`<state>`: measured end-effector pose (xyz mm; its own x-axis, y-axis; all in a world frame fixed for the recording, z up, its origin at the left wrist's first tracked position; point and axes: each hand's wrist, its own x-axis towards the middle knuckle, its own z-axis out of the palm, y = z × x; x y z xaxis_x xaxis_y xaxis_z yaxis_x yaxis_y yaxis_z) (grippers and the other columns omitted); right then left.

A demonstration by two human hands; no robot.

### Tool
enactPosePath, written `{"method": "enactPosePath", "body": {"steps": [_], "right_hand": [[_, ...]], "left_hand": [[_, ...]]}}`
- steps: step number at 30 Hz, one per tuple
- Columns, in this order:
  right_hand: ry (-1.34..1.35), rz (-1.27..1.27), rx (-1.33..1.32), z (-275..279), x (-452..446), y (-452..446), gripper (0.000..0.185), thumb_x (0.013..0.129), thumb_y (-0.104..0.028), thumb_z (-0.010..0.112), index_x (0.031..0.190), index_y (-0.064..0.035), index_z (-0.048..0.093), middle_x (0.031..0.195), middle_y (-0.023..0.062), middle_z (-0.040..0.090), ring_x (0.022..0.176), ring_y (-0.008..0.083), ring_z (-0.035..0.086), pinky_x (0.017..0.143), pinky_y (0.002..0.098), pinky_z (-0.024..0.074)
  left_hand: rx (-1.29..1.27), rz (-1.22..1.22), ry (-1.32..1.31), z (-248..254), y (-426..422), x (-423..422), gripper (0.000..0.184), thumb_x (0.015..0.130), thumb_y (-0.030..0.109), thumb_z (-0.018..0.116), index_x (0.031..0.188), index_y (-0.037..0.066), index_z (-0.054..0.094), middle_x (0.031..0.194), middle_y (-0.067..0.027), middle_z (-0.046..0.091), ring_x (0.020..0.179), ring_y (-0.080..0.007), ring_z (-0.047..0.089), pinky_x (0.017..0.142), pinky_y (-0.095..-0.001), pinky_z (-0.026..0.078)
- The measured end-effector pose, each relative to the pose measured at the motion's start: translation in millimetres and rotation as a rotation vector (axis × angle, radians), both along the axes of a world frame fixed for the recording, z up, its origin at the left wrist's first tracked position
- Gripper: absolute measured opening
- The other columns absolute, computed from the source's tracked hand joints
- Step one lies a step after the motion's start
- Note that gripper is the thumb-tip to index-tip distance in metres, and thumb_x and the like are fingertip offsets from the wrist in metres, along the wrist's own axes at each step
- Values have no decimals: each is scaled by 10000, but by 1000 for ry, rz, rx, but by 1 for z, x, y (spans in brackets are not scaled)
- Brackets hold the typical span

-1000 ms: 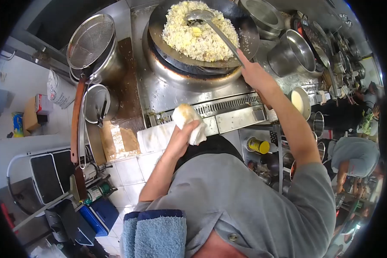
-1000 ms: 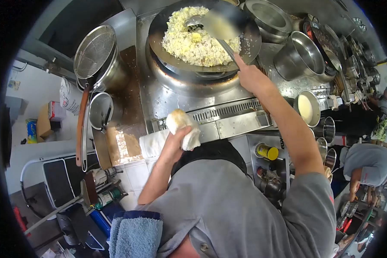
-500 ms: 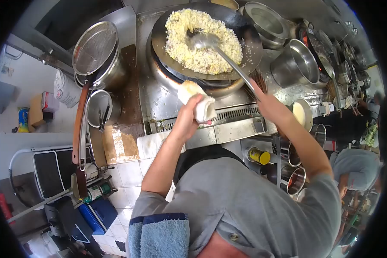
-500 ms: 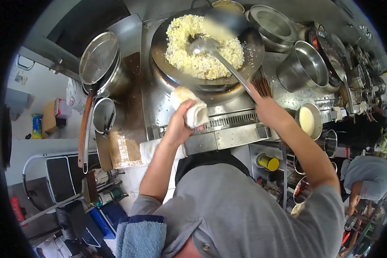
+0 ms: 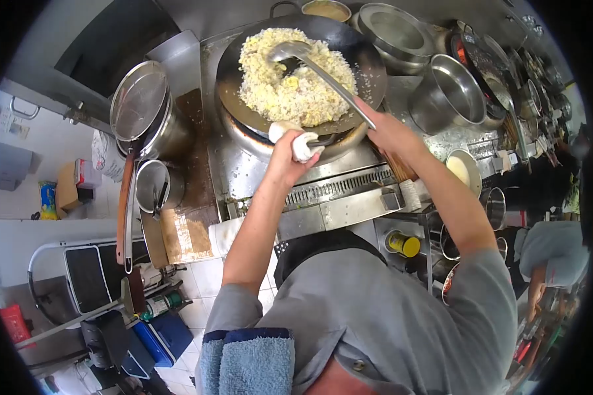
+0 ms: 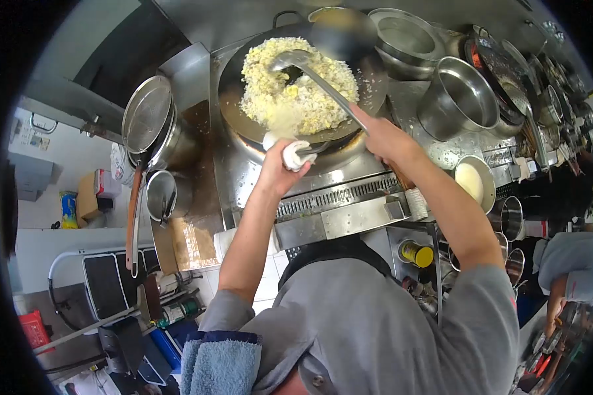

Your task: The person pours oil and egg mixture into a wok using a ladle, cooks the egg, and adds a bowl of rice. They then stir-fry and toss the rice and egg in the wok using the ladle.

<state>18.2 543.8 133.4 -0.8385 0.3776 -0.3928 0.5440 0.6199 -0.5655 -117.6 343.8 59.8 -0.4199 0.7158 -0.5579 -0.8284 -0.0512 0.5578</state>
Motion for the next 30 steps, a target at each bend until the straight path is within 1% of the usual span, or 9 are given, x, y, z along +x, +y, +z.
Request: {"method": "enactPosePath", "body": {"steps": [1,4,7,11,18,19,22,26,30], "right_hand": [[84,58,37,12,-7,1,717,859,-64,501,1463,-240,159,692,177,577,450,204,528,459,338,469],[57,126,64,92,56,-17,659,863,-92,479,1454,-170,198,793,220,633,639,367,599,668,427,499],[269,240,150,86,145,-33,644,867,-112,482,1448,-164,209,837,251,620,715,396,612,704,447,481],[-71,55,105,20,123,-66,676,863,-119,495,1455,-181,174,741,249,604,704,398,606,699,458,480],[-219,95,-479,131,175,-40,674,897,-137,467,1468,-247,125,598,120,569,422,190,554,457,337,483],[-211,113,-416,126,172,-42,665,900,-137,464,1466,-254,135,595,117,566,424,186,554,462,333,484],[-132,66,-249,81,144,-55,640,905,-139,457,1459,-274,169,598,128,564,443,191,559,479,335,482],[182,-61,-193,35,124,-88,590,901,-143,471,1434,-280,257,635,186,564,475,233,541,486,373,459],[365,11,-111,40,157,-94,397,904,-142,494,1294,-215,510,579,142,543,419,216,485,460,353,435]], "left_hand": [[-1,16,2,3,-1,-1,226,873,293,502,990,133,609,954,-34,636,892,-216,606,679,-325,489],[-53,-42,1,9,-12,-7,216,873,275,515,1008,130,600,952,-31,637,910,-223,602,707,-326,485],[-13,-5,-120,-6,7,-20,209,862,208,519,1033,88,536,978,-103,613,906,-278,601,727,-380,503],[76,250,-40,-42,34,29,188,877,110,442,1062,87,466,960,-147,588,847,-267,600,666,-401,504],[62,194,-51,14,-40,79,215,859,173,469,1069,125,470,943,-116,589,731,-236,576,504,-298,452],[-85,229,1,40,-19,62,180,850,161,471,1018,103,492,944,-120,592,725,-227,576,485,-291,433],[164,107,99,-44,3,28,204,863,168,468,1032,56,494,969,-111,586,765,-210,575,539,-310,460],[-117,152,99,-27,-44,127,535,808,71,423,1314,201,307,1096,-78,537,812,-188,583,631,-395,537],[-6,306,-1,-9,-34,88,290,834,158,491,1119,106,465,905,-64,553,733,-183,565,531,-363,479]]}}
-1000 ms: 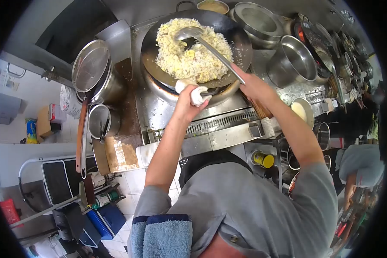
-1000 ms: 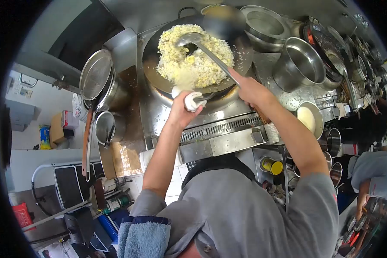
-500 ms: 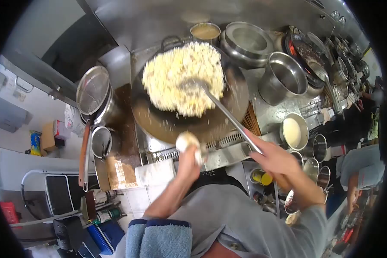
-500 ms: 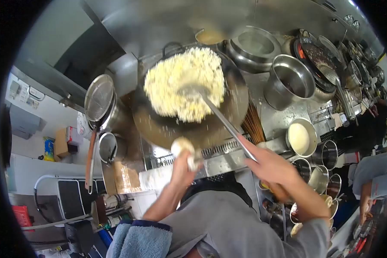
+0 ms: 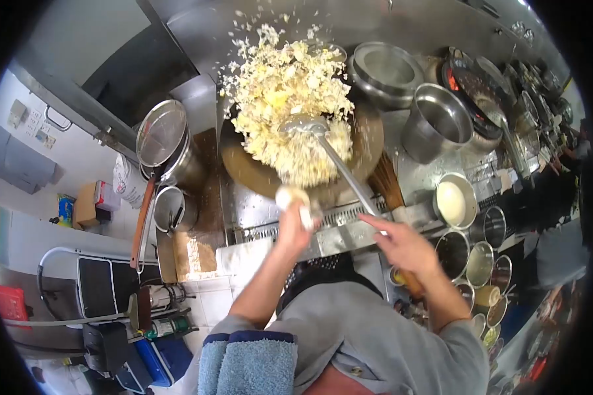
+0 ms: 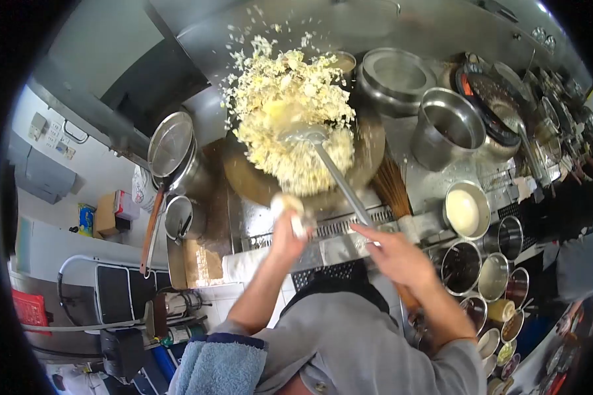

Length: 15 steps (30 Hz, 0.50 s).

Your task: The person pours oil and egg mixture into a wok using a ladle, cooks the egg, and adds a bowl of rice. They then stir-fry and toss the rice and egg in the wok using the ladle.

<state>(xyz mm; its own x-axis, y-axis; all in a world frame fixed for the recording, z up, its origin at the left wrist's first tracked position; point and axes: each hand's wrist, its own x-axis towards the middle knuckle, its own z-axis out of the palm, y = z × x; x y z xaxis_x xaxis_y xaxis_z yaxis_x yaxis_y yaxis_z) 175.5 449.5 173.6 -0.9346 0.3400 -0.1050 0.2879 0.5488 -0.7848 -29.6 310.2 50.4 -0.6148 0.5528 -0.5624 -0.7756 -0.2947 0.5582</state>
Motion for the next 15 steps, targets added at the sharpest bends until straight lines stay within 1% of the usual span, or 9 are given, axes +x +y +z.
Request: {"method": "enactPosePath", "body": {"steps": [1,2,4,5,8,9,11,14,15], "right_hand": [[-300,-53,-274,28,12,3,309,921,-161,487,1215,-157,581,551,72,529,402,143,484,427,300,414],[-343,-23,-442,50,27,10,238,933,-182,483,1105,-89,618,555,14,520,411,76,475,405,248,390],[-452,70,-365,92,43,24,213,945,-189,459,976,-51,619,559,1,528,407,76,491,399,236,394],[-525,94,-387,107,44,30,218,949,-192,451,963,-52,618,562,2,531,403,78,494,399,237,397],[-489,126,-253,66,17,34,244,955,-235,430,985,-65,603,573,25,536,396,110,511,398,274,414],[-479,93,-138,56,-4,30,231,946,-221,437,986,-73,608,566,37,538,395,129,516,404,286,420],[-350,-25,-181,23,-31,21,202,932,-172,446,994,-72,610,574,72,548,402,155,520,422,304,425],[-207,13,-42,25,-27,10,191,926,-150,454,997,-69,612,591,95,549,412,170,520,438,312,426],[-250,-3,-58,41,-23,7,177,918,-135,468,990,-60,611,600,101,553,411,177,518,446,322,427]], "left_hand": [[51,-6,82,23,8,-16,204,851,191,501,1027,88,491,855,-63,549,690,-195,555,499,-345,450],[82,-53,79,31,3,-26,162,855,176,488,992,89,501,809,-57,555,669,-200,560,492,-333,448],[-160,9,2,78,-5,-2,115,852,167,492,917,77,519,764,-54,553,648,-192,564,485,-326,446],[-103,-19,20,80,1,-9,122,850,168,494,924,75,519,767,-56,552,654,-191,566,485,-328,448],[-5,-137,88,35,0,-26,208,857,183,489,1036,77,491,822,-69,555,678,-203,572,482,-332,455],[-226,-239,663,-5,0,-20,183,866,176,485,1020,80,502,873,-68,576,705,-194,576,501,-336,461],[19,-76,191,-52,-3,18,226,857,155,501,1062,60,500,1004,-84,597,764,-185,596,545,-345,493],[-23,-99,279,14,-32,71,398,864,132,462,1253,104,387,993,-103,583,796,-200,612,535,-325,519],[-16,-82,158,9,-33,63,373,864,108,422,1235,104,383,951,-103,582,780,-210,609,524,-324,516]]}}
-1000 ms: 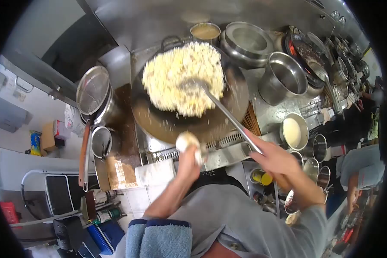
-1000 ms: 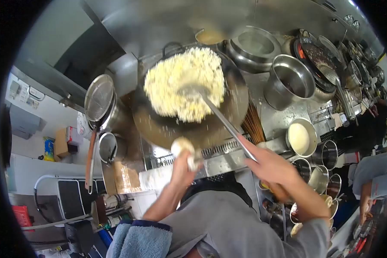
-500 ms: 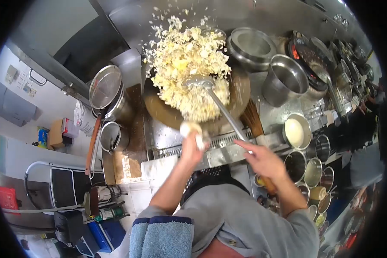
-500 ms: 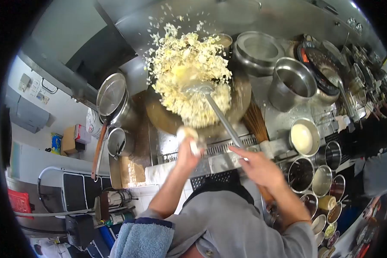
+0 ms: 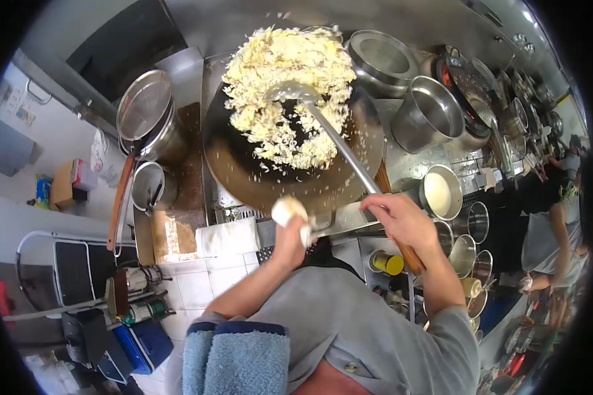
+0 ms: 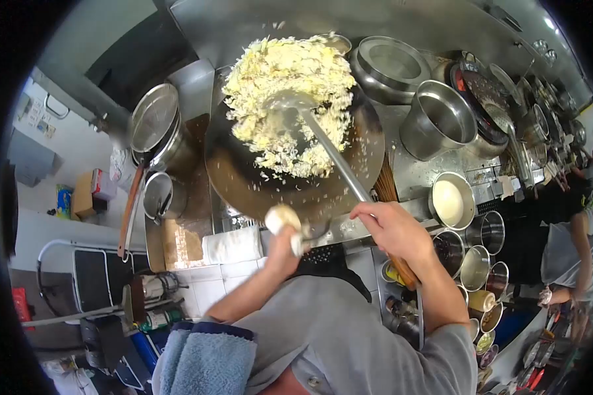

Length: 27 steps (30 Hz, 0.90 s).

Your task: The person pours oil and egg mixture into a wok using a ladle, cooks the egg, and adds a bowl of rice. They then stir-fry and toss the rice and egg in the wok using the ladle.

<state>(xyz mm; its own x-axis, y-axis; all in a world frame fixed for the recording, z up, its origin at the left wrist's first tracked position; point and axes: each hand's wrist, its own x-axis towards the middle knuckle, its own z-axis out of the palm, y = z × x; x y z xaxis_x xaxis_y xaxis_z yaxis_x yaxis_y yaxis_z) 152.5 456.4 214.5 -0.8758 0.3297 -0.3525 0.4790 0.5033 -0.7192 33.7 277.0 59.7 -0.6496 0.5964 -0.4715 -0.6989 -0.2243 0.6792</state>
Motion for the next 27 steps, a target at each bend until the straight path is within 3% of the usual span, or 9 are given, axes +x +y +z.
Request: {"method": "enactPosePath", "body": {"steps": [3,7,12,16,18,20,23,26,27], "right_hand": [[171,69,102,9,29,-2,184,926,-141,468,980,-51,619,586,81,556,399,159,512,439,308,429],[-270,10,-271,81,84,7,222,942,-195,471,998,-56,634,550,64,552,394,103,510,415,271,423],[-191,29,-41,7,15,13,236,939,-200,448,987,-31,606,624,74,566,412,112,494,401,271,408],[-75,-106,16,22,-4,-5,193,926,-145,475,993,-31,617,538,25,499,386,95,462,370,249,365],[20,-199,-69,44,23,-12,176,927,-102,480,990,-6,614,514,-4,474,367,82,443,354,218,333],[234,-267,-291,62,45,-20,155,924,-40,453,969,8,593,561,19,468,330,74,399,302,198,311],[594,-472,-767,42,30,-29,129,940,-87,425,916,-5,521,596,45,425,292,72,321,232,219,293],[348,-430,-1808,-70,-12,23,125,980,-281,424,1012,-189,502,612,22,366,346,74,304,242,208,253],[312,-561,-1445,-90,-48,21,175,971,-288,447,1087,-176,515,614,-20,360,356,52,291,268,194,212]], "left_hand": [[70,22,-122,12,42,-78,263,866,145,437,1127,123,458,926,-99,582,722,-222,584,490,-326,468],[-49,-7,-107,65,26,-61,185,870,185,461,1014,76,502,837,-77,589,685,-186,559,470,-310,415],[159,1,-71,-24,62,-89,272,842,133,497,1111,106,470,917,-54,543,711,-171,551,490,-349,465],[97,-37,191,-44,15,-21,473,807,53,445,1275,63,377,1073,-48,513,969,-170,540,819,-285,459],[145,11,41,-8,14,-32,423,816,56,456,1234,56,393,1017,-67,524,916,-198,584,628,-311,511],[180,126,-119,26,37,-69,339,825,80,482,1156,43,416,942,-80,532,727,-199,593,418,-309,477],[133,100,18,5,65,-127,154,805,96,498,957,79,511,782,-59,552,622,-181,565,439,-350,454],[138,65,24,-9,78,-154,143,800,105,505,940,84,523,737,-54,551,622,-176,561,437,-351,451],[157,50,55,-13,77,-158,138,800,111,508,935,87,526,733,-52,553,627,-176,562,441,-354,454]]}}
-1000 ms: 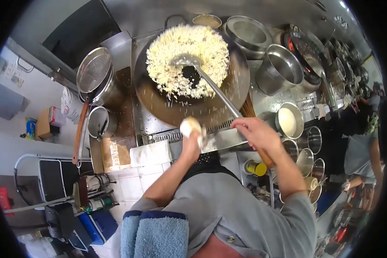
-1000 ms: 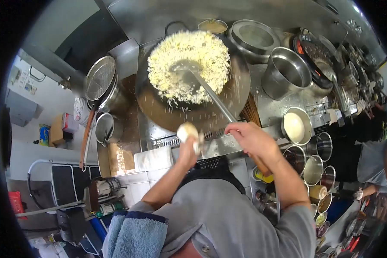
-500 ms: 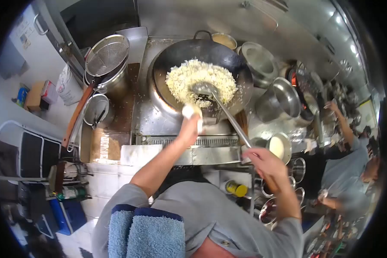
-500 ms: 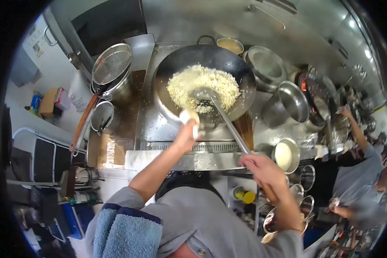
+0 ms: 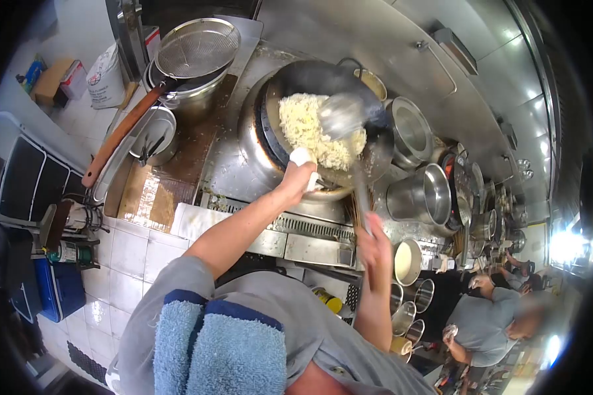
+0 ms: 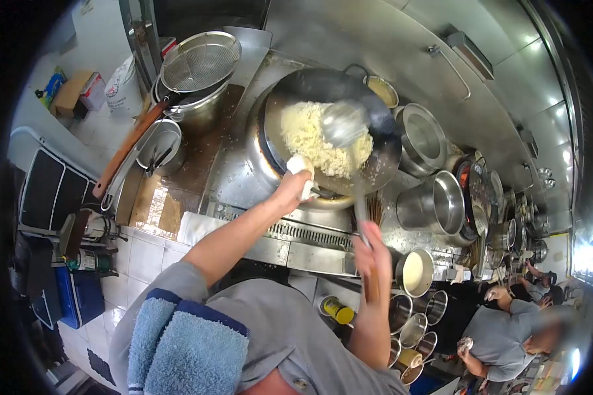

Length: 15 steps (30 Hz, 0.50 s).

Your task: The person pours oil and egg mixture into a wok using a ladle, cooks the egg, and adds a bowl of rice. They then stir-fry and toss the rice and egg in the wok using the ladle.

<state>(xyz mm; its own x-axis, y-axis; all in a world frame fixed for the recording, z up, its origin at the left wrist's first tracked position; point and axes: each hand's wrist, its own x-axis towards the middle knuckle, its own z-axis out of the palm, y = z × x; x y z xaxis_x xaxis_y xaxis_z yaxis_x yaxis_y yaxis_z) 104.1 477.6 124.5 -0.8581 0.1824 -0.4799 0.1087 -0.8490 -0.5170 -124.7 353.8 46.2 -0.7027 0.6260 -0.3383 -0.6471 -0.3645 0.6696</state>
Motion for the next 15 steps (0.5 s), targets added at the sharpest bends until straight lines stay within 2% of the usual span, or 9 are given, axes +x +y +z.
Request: {"method": "enactPosePath", "body": {"steps": [2,5,6,8,10,12,14,15], "right_hand": [[-96,130,310,3,-50,6,192,964,-259,459,1128,-171,506,598,-51,327,364,33,286,286,186,194],[-287,280,1038,62,-65,-17,203,958,-230,461,1125,-139,532,558,-33,345,352,43,305,276,201,253],[-267,230,859,80,-44,-14,202,955,-202,460,1133,-144,537,568,-21,380,365,42,310,286,205,252],[185,165,284,56,5,7,204,947,-185,463,1117,-111,548,579,-23,405,375,47,320,300,197,250],[-93,-73,449,21,-32,5,206,946,-187,462,1114,-102,545,577,-27,393,372,50,317,304,187,254],[-203,84,505,34,-62,13,209,945,-199,468,1112,-101,545,587,-25,406,373,51,328,305,174,262],[-289,280,1028,48,-85,9,212,940,-206,476,1108,-95,546,585,-27,402,376,48,343,298,178,251],[-255,218,891,58,-67,6,215,939,-206,478,1107,-91,546,586,-25,407,377,48,348,299,181,254]], "left_hand": [[-56,-52,-5,-6,-2,0,135,807,137,515,936,102,533,737,-41,560,637,-175,564,481,-360,470],[-62,-115,-110,-9,-10,4,143,808,188,535,935,122,538,745,-23,565,648,-166,564,533,-355,490],[-83,-155,-135,-6,-10,-3,146,807,198,540,934,126,539,746,-19,566,652,-165,567,543,-352,493],[-148,-205,-227,0,-12,-7,141,798,225,560,910,141,547,750,-8,570,672,-163,577,553,-352,498],[-136,-224,-242,-1,-12,-8,119,805,239,550,888,154,551,757,-7,576,704,-158,586,555,-333,492],[-138,-297,-263,-5,-11,-10,116,813,257,539,877,161,554,768,-8,586,716,-154,590,568,-317,485],[-177,-350,-242,-11,-17,-8,126,818,270,527,878,162,555,784,-9,600,716,-159,596,592,-311,481],[-200,-356,-242,-11,-17,-8,129,817,271,528,877,160,556,784,-9,602,714,-162,597,592,-313,482]]}}
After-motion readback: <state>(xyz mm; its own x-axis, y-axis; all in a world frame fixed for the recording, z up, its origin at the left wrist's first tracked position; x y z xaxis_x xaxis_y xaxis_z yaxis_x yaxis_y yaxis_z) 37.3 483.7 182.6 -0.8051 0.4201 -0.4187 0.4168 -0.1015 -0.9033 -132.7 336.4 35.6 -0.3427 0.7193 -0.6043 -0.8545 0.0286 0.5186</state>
